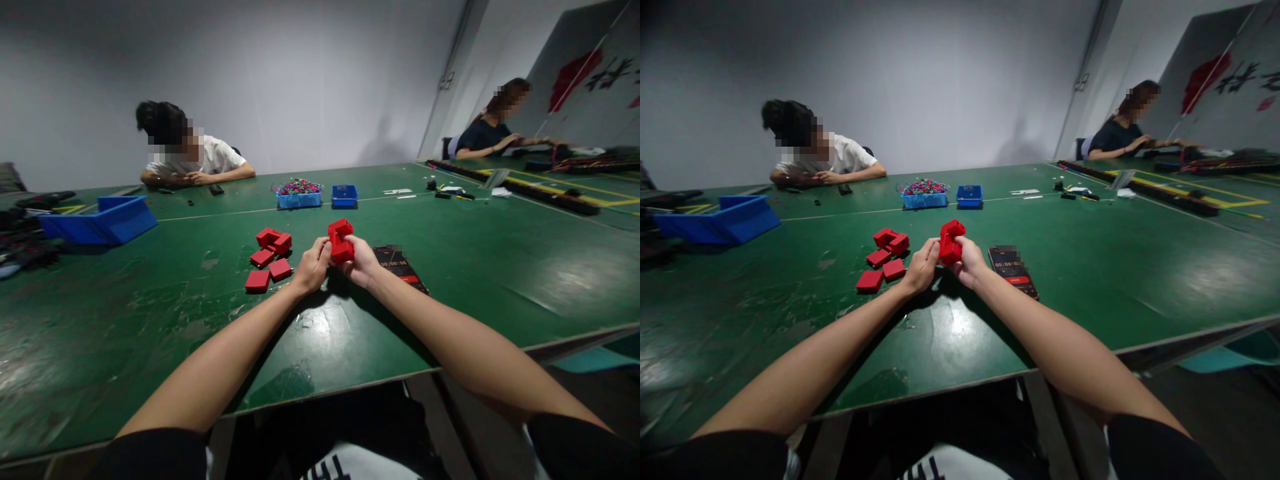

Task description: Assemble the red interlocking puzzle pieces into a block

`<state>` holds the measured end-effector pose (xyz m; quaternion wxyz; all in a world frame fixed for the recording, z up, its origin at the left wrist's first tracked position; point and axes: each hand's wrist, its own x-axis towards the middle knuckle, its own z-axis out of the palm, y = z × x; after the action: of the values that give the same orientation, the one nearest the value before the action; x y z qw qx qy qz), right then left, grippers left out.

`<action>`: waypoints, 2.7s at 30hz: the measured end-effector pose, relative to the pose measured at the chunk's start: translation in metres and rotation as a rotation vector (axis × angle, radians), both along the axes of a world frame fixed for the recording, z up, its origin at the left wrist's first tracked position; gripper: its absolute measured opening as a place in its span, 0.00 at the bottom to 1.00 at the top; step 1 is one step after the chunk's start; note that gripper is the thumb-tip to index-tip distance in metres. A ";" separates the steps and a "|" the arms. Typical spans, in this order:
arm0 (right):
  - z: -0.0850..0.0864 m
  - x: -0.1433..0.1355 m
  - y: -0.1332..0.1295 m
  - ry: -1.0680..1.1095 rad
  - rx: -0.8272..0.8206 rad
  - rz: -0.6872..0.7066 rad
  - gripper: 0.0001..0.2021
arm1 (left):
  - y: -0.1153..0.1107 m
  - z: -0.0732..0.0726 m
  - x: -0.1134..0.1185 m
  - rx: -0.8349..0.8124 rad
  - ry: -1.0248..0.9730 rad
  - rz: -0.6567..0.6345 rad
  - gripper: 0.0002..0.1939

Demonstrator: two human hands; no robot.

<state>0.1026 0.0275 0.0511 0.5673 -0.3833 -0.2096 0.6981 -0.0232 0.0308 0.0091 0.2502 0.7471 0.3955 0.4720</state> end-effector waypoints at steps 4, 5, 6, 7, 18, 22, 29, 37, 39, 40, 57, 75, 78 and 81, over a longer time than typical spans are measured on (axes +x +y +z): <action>0.000 0.002 0.001 0.044 -0.002 0.012 0.10 | -0.002 0.002 -0.001 -0.035 0.000 -0.031 0.23; 0.000 0.002 0.001 0.047 0.000 0.016 0.10 | -0.002 0.002 -0.001 -0.038 0.001 -0.030 0.24; 0.000 0.002 0.001 0.048 0.001 0.018 0.10 | -0.002 0.002 -0.001 -0.040 0.003 -0.026 0.24; -0.001 0.002 0.001 0.048 0.000 0.016 0.10 | -0.002 0.001 -0.001 -0.043 0.005 -0.021 0.24; -0.002 0.000 -0.001 0.006 0.027 0.002 0.08 | -0.001 0.001 0.000 -0.047 0.011 -0.006 0.23; 0.000 0.002 -0.001 0.013 0.013 0.006 0.09 | -0.002 0.001 -0.002 -0.069 -0.001 -0.055 0.25; 0.001 0.002 0.000 -0.006 0.035 0.016 0.11 | -0.003 -0.001 -0.002 -0.047 0.065 -0.067 0.24; -0.003 0.000 -0.002 -0.177 0.109 -0.088 0.01 | 0.003 -0.005 -0.001 -0.037 0.012 -0.085 0.22; -0.004 0.002 -0.001 -0.195 0.134 -0.089 0.02 | 0.003 -0.006 -0.001 -0.074 -0.038 -0.112 0.23; -0.004 0.003 0.000 -0.198 0.139 -0.082 0.02 | 0.003 -0.006 -0.001 -0.087 -0.061 -0.113 0.24; -0.009 0.004 -0.001 -0.248 0.112 0.023 0.04 | -0.001 -0.003 -0.003 -0.001 -0.045 -0.029 0.31; -0.009 0.002 -0.001 -0.247 0.126 -0.019 0.15 | -0.001 -0.001 0.001 0.037 0.035 0.077 0.17; -0.009 0.002 -0.001 -0.227 0.122 -0.027 0.15 | -0.002 -0.001 0.001 0.031 0.065 0.092 0.17; -0.010 0.001 -0.001 -0.207 0.119 -0.022 0.15 | -0.002 0.000 0.000 0.048 0.094 0.090 0.18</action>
<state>0.1041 0.0265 0.0411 0.5719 -0.4211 -0.3038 0.6351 -0.0228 0.0291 0.0086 0.1918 0.7557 0.4285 0.4567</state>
